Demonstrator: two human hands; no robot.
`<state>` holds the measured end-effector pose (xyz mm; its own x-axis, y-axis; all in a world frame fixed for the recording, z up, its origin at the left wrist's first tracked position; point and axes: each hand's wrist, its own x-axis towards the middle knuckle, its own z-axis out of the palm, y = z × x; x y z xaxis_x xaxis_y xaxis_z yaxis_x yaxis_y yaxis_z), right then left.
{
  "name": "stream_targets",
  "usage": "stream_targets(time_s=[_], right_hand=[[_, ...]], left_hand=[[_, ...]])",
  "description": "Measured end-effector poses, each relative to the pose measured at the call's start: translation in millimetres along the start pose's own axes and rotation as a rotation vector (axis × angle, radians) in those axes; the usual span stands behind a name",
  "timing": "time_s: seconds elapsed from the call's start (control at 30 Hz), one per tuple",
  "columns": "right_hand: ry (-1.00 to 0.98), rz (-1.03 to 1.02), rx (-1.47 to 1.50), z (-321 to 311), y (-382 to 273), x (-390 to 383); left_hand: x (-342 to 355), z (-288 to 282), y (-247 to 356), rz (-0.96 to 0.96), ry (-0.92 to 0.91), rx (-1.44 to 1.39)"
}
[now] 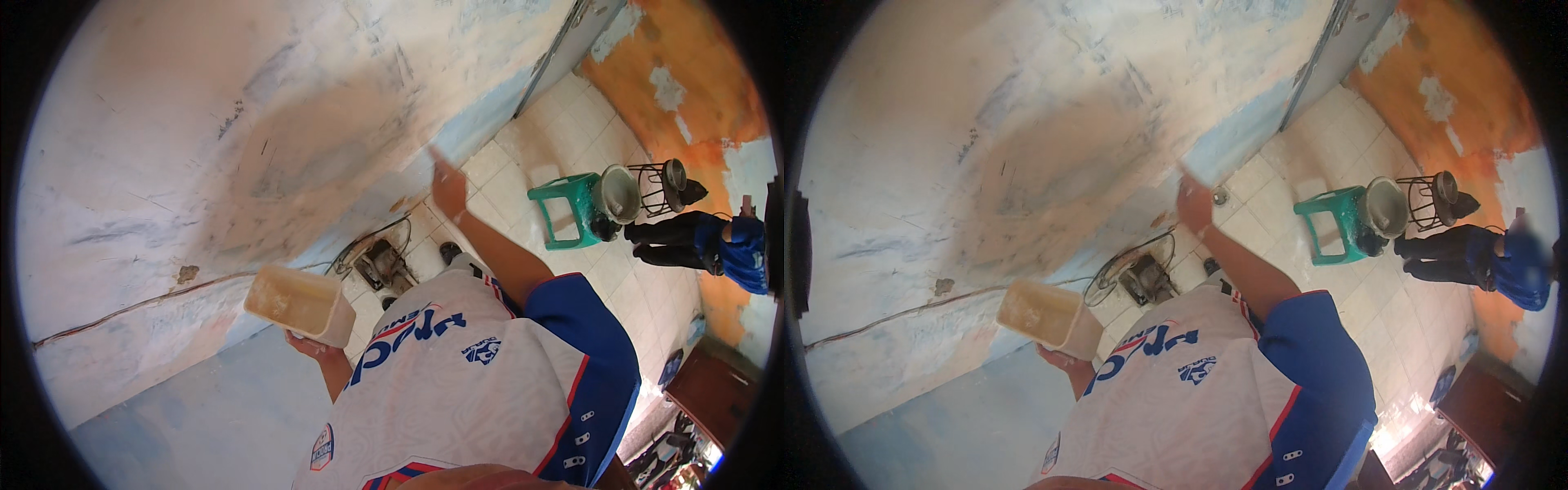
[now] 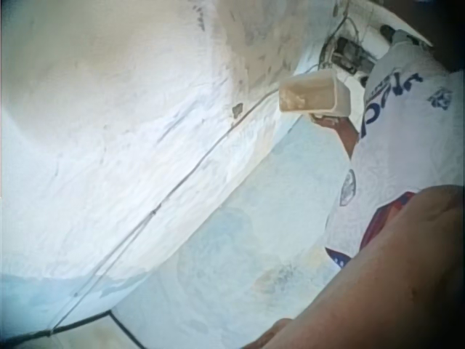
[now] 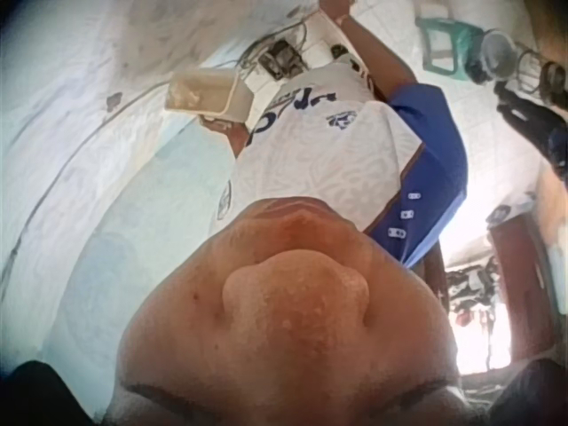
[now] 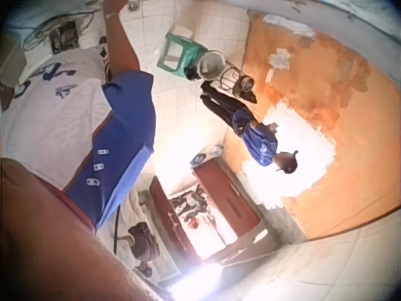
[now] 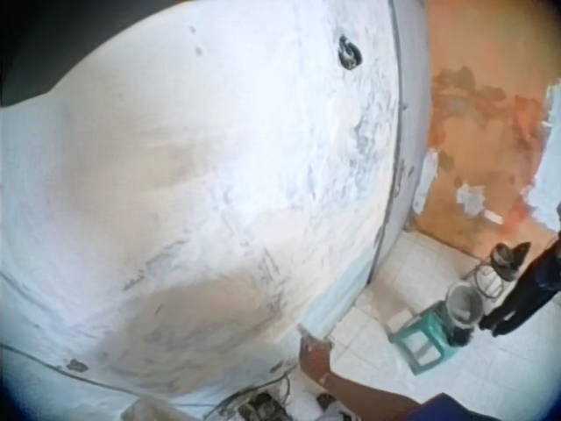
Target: The person applies putty to a wall using a spreader, repeatedly taking more putty from a plastic container.
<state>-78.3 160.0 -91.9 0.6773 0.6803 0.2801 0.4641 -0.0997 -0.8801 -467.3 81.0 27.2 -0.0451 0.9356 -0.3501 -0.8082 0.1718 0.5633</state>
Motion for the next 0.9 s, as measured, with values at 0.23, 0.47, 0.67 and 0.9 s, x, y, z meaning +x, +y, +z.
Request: stream_targets(time_s=[0.23,0.47,0.67,0.9], right_hand=[[0.342,0.016,-0.229,-8.7,-0.4,149.7],[-0.243,-0.308,0.032,41.1,-33.3,-46.4],[0.448,0.021,-0.145,-43.9,-24.5,112.7],[0.111,-0.167,-0.147,71.2,-46.1,44.4]], left_hand=[[0.2,4.5,-6.4,-0.025,0.005,-0.005],[8.7,11.8,-5.8,0.001,-0.111,0.09],[13.0,19.9,7.4,-0.028,-0.109,0.039],[20.5,-7.1,20.6,-0.044,-0.137,0.019]])
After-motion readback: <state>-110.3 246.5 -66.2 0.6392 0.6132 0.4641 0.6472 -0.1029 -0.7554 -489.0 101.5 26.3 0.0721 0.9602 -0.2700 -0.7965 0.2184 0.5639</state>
